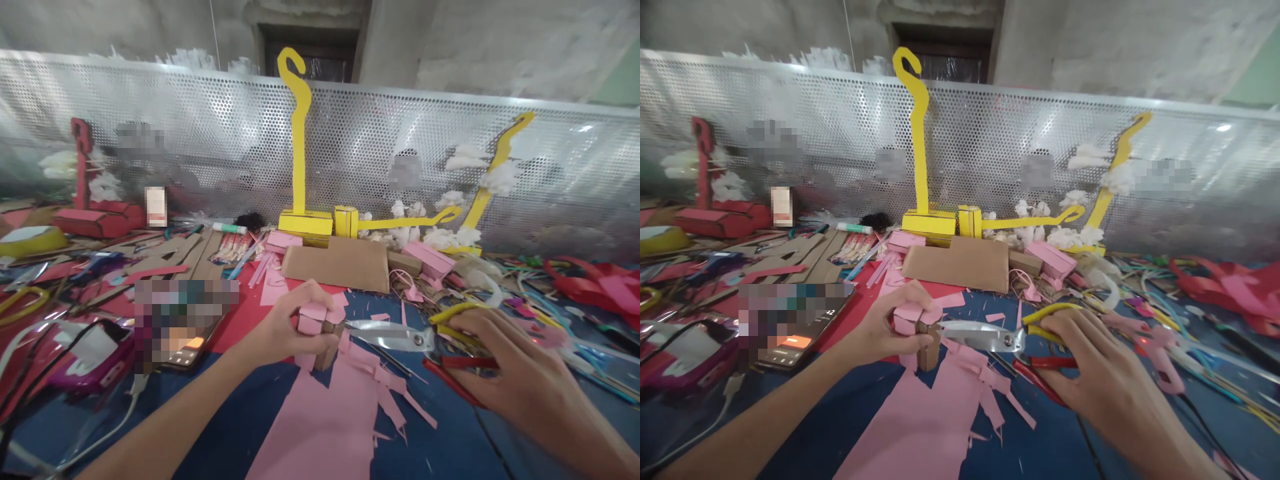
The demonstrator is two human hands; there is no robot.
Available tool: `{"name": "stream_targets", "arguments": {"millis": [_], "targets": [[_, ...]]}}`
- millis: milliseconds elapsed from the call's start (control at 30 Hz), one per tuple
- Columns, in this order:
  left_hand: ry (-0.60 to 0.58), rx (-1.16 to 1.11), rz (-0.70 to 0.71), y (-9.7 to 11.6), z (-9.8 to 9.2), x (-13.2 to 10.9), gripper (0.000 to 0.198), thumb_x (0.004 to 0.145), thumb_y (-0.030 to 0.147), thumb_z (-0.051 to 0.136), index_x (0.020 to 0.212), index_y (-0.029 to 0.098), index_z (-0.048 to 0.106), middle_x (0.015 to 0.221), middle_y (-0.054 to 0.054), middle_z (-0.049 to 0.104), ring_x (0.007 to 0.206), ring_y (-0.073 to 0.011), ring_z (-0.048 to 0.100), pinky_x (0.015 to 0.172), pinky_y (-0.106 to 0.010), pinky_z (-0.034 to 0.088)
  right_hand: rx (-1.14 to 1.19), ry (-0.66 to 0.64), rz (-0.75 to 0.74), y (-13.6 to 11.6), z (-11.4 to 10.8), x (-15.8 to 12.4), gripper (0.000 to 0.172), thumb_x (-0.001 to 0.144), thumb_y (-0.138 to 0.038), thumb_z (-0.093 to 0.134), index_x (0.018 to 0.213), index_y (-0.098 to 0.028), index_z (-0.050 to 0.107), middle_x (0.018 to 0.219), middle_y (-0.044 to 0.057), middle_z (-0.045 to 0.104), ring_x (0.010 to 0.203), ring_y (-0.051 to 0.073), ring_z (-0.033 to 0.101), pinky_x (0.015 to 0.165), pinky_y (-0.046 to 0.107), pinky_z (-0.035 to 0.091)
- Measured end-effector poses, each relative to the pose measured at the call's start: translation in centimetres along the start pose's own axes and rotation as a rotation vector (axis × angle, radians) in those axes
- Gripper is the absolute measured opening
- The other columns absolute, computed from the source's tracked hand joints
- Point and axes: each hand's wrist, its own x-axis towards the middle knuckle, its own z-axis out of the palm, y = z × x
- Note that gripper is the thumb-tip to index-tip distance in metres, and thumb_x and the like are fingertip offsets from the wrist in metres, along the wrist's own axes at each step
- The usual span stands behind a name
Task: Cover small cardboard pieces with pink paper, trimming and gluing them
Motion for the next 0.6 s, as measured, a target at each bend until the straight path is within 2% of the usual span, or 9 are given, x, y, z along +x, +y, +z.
{"name": "stream_targets", "arguments": {"millis": [100,233,600], "targets": [[-0.054,-0.082,-0.055,0.3,-0.2,0.1,0.034,0.081,0.017,0.077,0.11,0.021,0.06,0.094,-0.003,0.062,0.087,-0.0165,0.06,0.076,-0.029,0.05,0.019,0.04,-0.046,-0.6,0.0,0.6,0.018,0.094,-0.033,0.053,0.11,-0.025,0.058,0.103,0.006,0.072,0.093,0.026,0.073,0.075,0.035,0.061],[-0.074,-0.142,-0.047,0.6,-0.1,0.2,0.033,0.08,0.016,0.076,0.109,0.021,0.061,0.096,-0.005,0.066,0.086,-0.0176,0.063,0.075,-0.031,0.052,0.028,0.057,-0.056,-0.9,-0.1,1.4,0.016,0.096,-0.033,0.052,0.108,-0.025,0.059,0.101,0.006,0.072,0.093,0.026,0.073,0.077,0.036,0.061],[-0.102,-0.185,-0.04,0.8,-0.1,0.2,0.035,0.075,0.014,0.073,0.107,0.021,0.064,0.091,-0.006,0.068,0.082,-0.0188,0.065,0.072,-0.032,0.054,0.009,0.026,-0.093,0.0,-0.4,1.6,0.019,0.097,-0.036,0.052,0.109,-0.024,0.06,0.102,0.007,0.073,0.095,0.027,0.074,0.077,0.038,0.06]]}}
